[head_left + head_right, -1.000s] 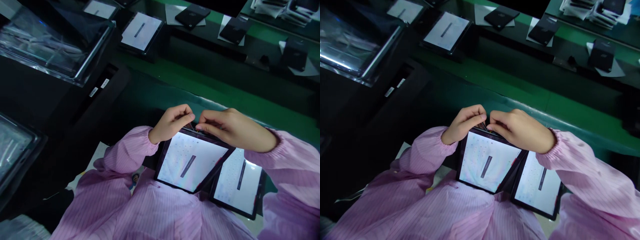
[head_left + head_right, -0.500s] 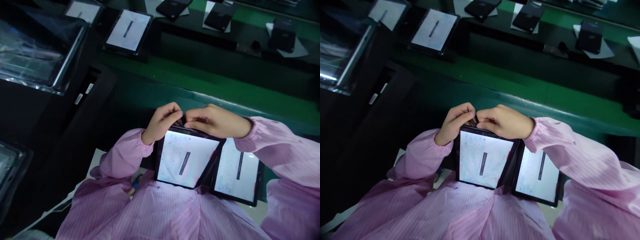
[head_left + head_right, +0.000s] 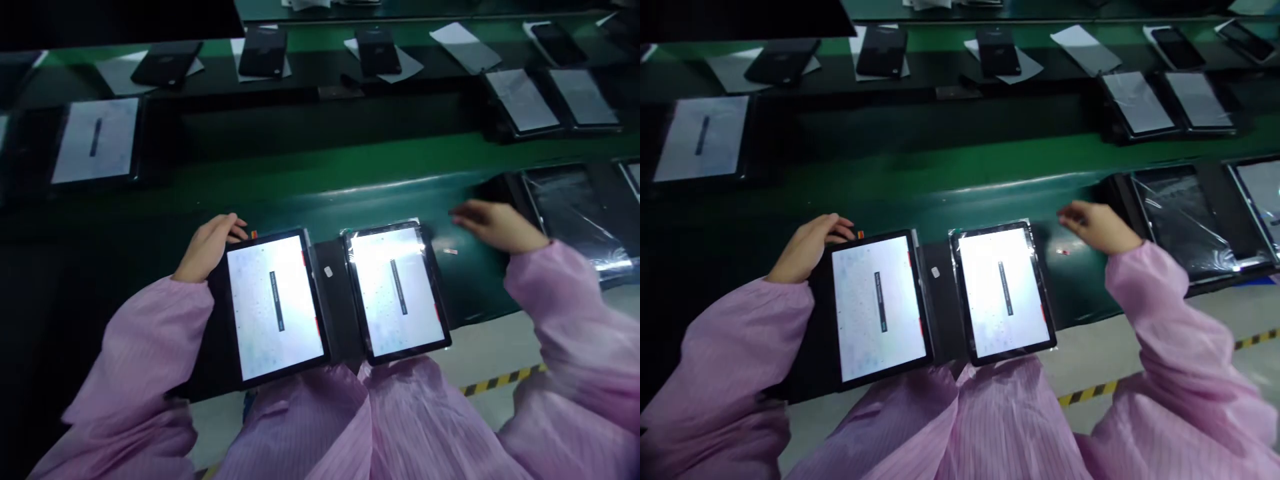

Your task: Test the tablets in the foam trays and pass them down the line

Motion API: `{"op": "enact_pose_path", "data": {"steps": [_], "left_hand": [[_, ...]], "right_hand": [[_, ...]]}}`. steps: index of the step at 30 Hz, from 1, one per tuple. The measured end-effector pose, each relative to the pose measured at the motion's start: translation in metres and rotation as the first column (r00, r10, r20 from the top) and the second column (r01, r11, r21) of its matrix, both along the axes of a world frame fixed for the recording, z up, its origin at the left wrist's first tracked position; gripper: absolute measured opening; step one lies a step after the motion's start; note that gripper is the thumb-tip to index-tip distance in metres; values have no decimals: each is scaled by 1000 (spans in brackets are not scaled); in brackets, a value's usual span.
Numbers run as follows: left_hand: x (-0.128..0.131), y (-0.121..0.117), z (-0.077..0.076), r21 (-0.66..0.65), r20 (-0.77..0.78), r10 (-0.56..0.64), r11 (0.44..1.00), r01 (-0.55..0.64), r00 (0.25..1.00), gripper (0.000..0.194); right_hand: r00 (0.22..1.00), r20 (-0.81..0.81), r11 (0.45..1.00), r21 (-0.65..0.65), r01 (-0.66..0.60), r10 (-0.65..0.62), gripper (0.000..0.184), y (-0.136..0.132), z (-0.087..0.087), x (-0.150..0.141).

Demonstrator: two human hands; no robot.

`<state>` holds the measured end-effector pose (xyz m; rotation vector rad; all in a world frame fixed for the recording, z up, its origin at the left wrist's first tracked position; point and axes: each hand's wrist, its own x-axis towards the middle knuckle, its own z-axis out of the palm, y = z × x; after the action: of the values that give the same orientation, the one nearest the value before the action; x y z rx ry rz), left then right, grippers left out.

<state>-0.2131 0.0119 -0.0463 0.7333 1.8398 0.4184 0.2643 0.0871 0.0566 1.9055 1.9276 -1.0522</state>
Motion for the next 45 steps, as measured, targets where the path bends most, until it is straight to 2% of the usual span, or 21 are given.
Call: {"op": "enact_pose_path", "data": {"steps": [1,3,5,7,9,11,13,15,17,19,21,24,26,28,30,33,35,38,42,45], "left_hand": [[3,5,3,-4,-86,-95,995,95,992,29],[22,15,14,42,-287,-254,960,277,924,38],[61,26,23,146,-404,-348,888,436,846,41],[110,36,24,243,-312,-468,802,545,827,38],[156,43,17,276,-26,-673,706,653,739,36],[186,47,6,274,188,-722,690,670,666,38],[198,50,0,271,266,-669,743,612,694,37],[196,54,5,304,335,-611,790,532,717,35],[190,59,20,373,411,-614,788,490,674,32],[187,63,39,479,431,-672,736,479,602,29],[185,66,56,573,399,-740,662,483,542,27],[182,65,69,628,357,-794,595,502,492,30],[178,64,71,629,332,-814,568,531,477,31],[173,64,72,628,315,-834,541,560,453,31],[169,68,72,629,321,-855,514,582,408,31],[167,75,72,642,351,-882,470,605,313,31],[167,78,70,654,348,-898,438,617,269,28],[164,80,65,677,324,-913,408,612,249,25],[155,77,59,686,333,-906,422,593,260,24],[151,75,55,669,355,-901,431,606,249,16]], "right_hand": [[1000,-19,1000,-30,2,-2,26,-18,-6,20],[998,-60,999,-45,8,-11,27,-49,-22,47],[997,-80,1000,-19,16,-17,31,-67,-38,62],[995,-98,1000,-3,20,-21,37,-72,-50,72],[992,-127,1000,-15,15,-17,42,-71,-54,77],[983,-175,998,-44,46,-53,44,-66,-48,77],[956,-246,986,-84,141,-157,37,-57,-35,70],[913,-318,967,-80,242,-255,24,-46,-17,56],[895,-384,966,24,258,-229,11,-30,0,37],[893,-437,966,164,199,-109,9,-15,15,16],[881,-472,953,248,172,-36,19,-2,26,-6],[861,-505,945,244,216,-67,24,8,35,-36],[862,-506,954,241,176,-32,13,12,37,-51],[875,-480,958,276,79,66,3,14,36,-59],[882,-442,953,301,-25,163,4,15,34,-62],[884,-408,957,263,-126,228,8,15,31,-63],[889,-392,960,236,-152,237,10,13,32,-66],[902,-362,963,212,-167,236,12,8,36,-71],[909,-367,975,169,-144,198,15,4,36,-79],[900,-400,982,139,-125,172,17,4,30,-86]]}}
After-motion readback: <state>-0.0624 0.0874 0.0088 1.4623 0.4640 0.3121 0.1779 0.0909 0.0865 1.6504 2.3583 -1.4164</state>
